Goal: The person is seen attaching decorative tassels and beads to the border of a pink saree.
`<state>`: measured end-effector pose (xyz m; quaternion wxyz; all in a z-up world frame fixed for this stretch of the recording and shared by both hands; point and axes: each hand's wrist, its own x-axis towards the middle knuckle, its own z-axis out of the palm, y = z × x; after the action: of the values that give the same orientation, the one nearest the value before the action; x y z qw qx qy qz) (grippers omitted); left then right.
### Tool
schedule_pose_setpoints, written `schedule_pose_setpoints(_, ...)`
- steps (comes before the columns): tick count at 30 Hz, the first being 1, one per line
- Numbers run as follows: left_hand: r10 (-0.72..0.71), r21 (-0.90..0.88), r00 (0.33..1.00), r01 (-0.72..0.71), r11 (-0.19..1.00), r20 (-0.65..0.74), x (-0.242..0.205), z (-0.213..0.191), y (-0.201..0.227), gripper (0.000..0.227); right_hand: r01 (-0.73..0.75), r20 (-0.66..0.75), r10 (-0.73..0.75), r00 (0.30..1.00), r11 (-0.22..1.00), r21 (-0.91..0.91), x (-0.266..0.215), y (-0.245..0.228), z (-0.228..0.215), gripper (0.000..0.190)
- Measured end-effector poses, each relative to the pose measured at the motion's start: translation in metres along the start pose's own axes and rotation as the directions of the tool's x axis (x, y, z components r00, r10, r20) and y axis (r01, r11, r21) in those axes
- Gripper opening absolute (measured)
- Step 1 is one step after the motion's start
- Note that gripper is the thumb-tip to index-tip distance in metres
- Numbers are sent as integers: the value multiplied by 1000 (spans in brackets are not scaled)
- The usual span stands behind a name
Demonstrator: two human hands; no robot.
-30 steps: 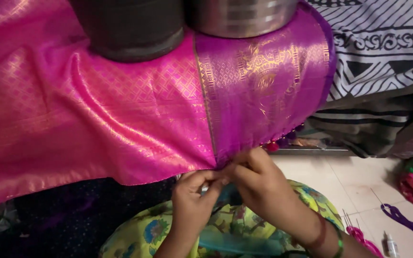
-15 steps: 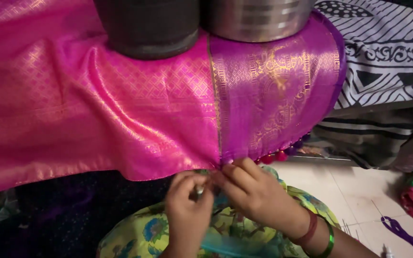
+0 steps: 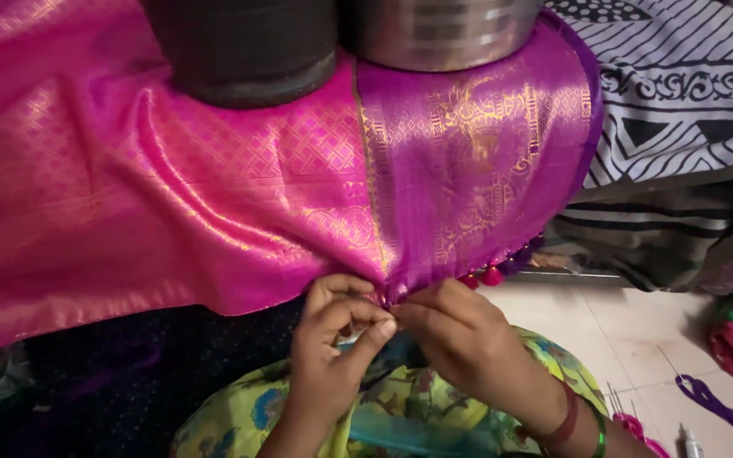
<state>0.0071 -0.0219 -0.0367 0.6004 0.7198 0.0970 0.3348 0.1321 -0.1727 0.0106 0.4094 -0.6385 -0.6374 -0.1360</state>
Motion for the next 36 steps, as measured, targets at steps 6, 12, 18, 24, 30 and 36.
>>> schedule_pose_setpoints(6, 44, 67, 999, -42, 997, -22, -1, -5, 3, 7, -181, -72, 189, 979, 979, 95, -9, 11, -2, 23)
schedule_pose_setpoints(12, 47, 18, 998, -47, 999, 37, 0, -4, -3, 7, -235, -76, 264, 961, 934, 268, -17, 1, 15, 17)
schedule_pose_setpoints(18, 131, 162, 990, -123, 979, -45, 4, -4, 6, 7, -328, -106, 475, 874, 735, 593, -28, 6, 39, 6)
schedule_pose_setpoints(24, 201, 125, 978, -194, 973, -49, 1, 11, -10, 7, -429, 13, 619, 785, 529, 732, -47, 18, 58, 8)
schedule_pose_setpoints(30, -46, -76, 986, 34, 997, -163, -14, 7, -44, 5, -385, -35, 451, 892, 798, 464, -46, 16, 54, 8)
schedule_pose_setpoints(36, -380, -441, 924, 358, 823, 42, -25, 23, -76, 8, -266, 131, 259, 957, 963, 39, -66, -1, 38, 25)
